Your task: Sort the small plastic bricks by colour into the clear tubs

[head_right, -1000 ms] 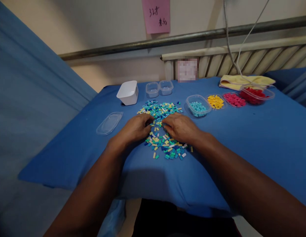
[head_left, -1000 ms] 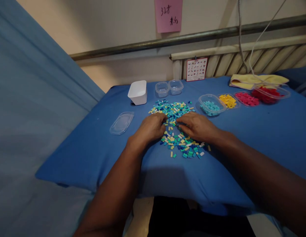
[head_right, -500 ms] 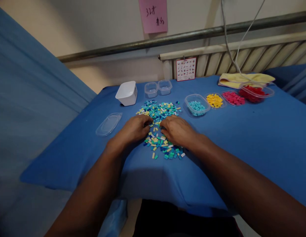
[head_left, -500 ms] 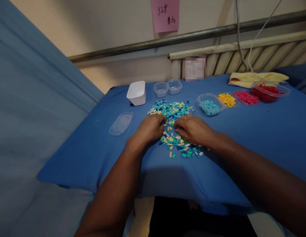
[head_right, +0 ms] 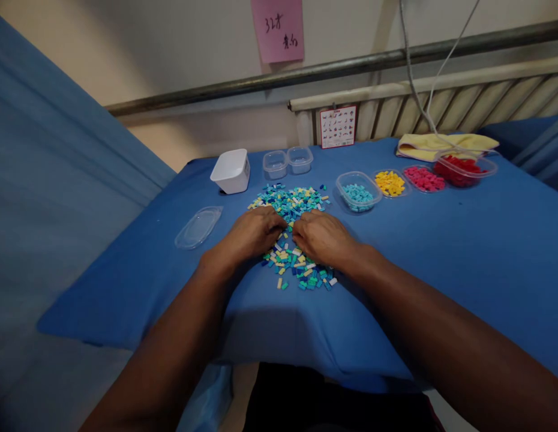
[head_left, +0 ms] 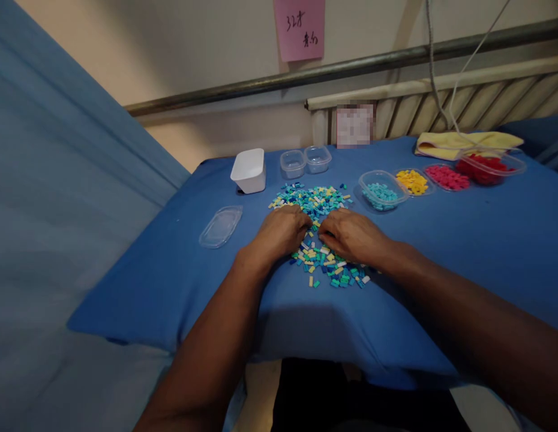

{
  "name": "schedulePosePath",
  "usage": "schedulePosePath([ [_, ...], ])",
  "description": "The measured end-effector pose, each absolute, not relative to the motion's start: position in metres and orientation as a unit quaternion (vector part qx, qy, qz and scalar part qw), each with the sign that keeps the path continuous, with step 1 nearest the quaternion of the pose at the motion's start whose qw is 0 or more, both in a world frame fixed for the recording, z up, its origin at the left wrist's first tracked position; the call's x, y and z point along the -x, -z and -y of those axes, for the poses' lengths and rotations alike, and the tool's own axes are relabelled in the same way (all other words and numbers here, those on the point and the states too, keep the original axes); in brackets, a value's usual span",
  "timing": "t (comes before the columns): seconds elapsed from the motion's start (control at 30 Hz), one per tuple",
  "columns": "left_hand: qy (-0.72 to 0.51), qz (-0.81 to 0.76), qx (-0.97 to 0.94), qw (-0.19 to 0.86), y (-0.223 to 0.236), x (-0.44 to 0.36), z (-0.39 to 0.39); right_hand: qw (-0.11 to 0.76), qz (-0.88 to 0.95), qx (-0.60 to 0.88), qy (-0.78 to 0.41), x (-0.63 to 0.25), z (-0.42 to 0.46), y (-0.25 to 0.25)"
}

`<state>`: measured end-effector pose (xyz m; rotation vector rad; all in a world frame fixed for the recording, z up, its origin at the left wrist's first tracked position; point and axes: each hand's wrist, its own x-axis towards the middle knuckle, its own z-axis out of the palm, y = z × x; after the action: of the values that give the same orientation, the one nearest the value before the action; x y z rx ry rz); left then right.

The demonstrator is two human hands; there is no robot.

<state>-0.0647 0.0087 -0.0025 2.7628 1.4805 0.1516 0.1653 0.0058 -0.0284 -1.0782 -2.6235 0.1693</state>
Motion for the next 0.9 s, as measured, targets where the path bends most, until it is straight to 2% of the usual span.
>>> schedulePosePath([
  [0.2, -0.03, -0.472, -0.881, 0.022, -0.007, 0.064, -0.005, 0.252, 0.887, 0.375, -0.098, -0.172, -0.009, 0.034],
  [0.37, -0.024, -0.468, -0.883, 0.019, -0.007, 0.061, -0.004, 0.283, 0.881, 0.36, -0.115, -0.174, -0.009, 0.036],
  [0.6, -0.193, -0.488, -0.843, 0.118, -0.005, 0.062, -0.003, 0.403, 0.824, 0.357, -0.177, -0.172, -0.008, 0.038],
  [0.73, -0.161, -0.517, -0.836, 0.089, -0.005, 0.067, -0.003, 0.404, 0.816, 0.366, -0.189, -0.173, -0.008, 0.039],
  [0.9, -0.076, -0.457, -0.884, 0.068, -0.006, 0.065, -0.001, 0.392, 0.821, 0.368, -0.189, -0.175, -0.008, 0.043],
])
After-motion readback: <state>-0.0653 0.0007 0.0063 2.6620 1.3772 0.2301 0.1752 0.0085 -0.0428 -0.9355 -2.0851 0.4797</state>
